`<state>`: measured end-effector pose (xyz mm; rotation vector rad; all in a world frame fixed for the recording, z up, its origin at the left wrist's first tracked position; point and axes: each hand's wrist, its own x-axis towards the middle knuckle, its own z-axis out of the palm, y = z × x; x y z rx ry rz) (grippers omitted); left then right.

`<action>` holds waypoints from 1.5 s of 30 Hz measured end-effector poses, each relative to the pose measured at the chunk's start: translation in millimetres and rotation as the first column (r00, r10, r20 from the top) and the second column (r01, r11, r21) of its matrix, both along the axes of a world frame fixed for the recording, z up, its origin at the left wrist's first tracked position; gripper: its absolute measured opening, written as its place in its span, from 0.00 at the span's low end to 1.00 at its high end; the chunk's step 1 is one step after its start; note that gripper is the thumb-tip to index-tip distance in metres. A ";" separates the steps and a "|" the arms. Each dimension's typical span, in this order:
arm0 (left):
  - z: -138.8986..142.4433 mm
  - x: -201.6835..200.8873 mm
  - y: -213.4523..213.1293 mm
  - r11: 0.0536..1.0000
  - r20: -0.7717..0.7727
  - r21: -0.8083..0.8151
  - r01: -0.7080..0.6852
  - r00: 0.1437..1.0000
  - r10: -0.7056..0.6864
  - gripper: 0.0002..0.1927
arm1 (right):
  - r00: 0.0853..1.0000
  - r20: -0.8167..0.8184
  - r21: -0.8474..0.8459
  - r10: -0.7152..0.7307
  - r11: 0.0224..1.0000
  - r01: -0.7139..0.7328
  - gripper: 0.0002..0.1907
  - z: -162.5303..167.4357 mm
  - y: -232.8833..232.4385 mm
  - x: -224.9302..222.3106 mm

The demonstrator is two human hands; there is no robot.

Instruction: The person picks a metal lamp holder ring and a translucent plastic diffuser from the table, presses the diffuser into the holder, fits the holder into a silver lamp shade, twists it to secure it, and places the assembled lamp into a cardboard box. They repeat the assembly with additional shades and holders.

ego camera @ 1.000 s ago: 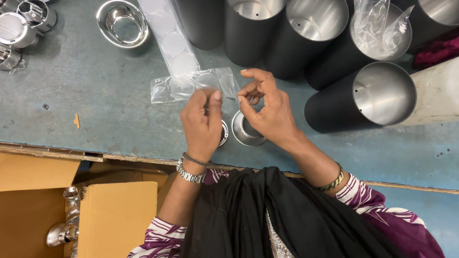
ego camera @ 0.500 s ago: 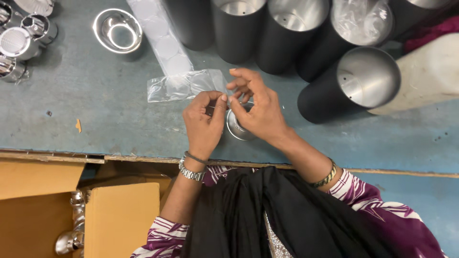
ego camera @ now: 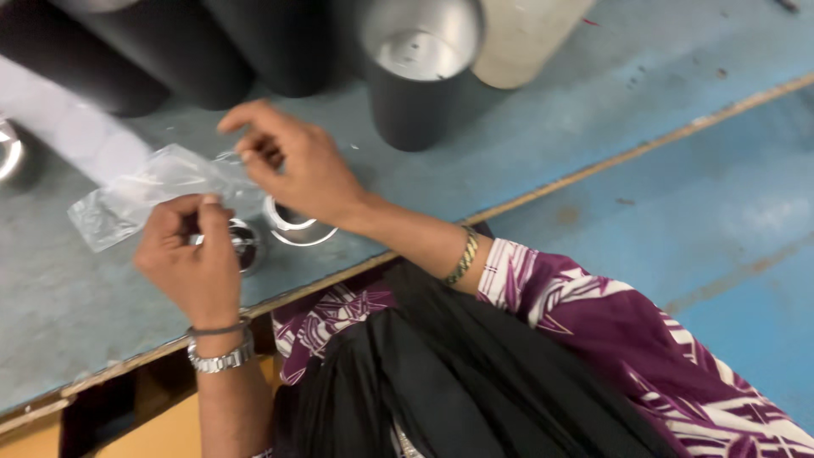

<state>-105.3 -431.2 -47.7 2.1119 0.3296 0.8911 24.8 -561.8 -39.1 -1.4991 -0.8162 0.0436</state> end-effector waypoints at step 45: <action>1.1 -55.0 -20.5 0.951 -0.071 -0.282 0.126 0.986 -0.151 0.11 | 0.944 0.325 -0.141 0.048 0.990 -0.002 0.16 -7.8 -13.5 -58.4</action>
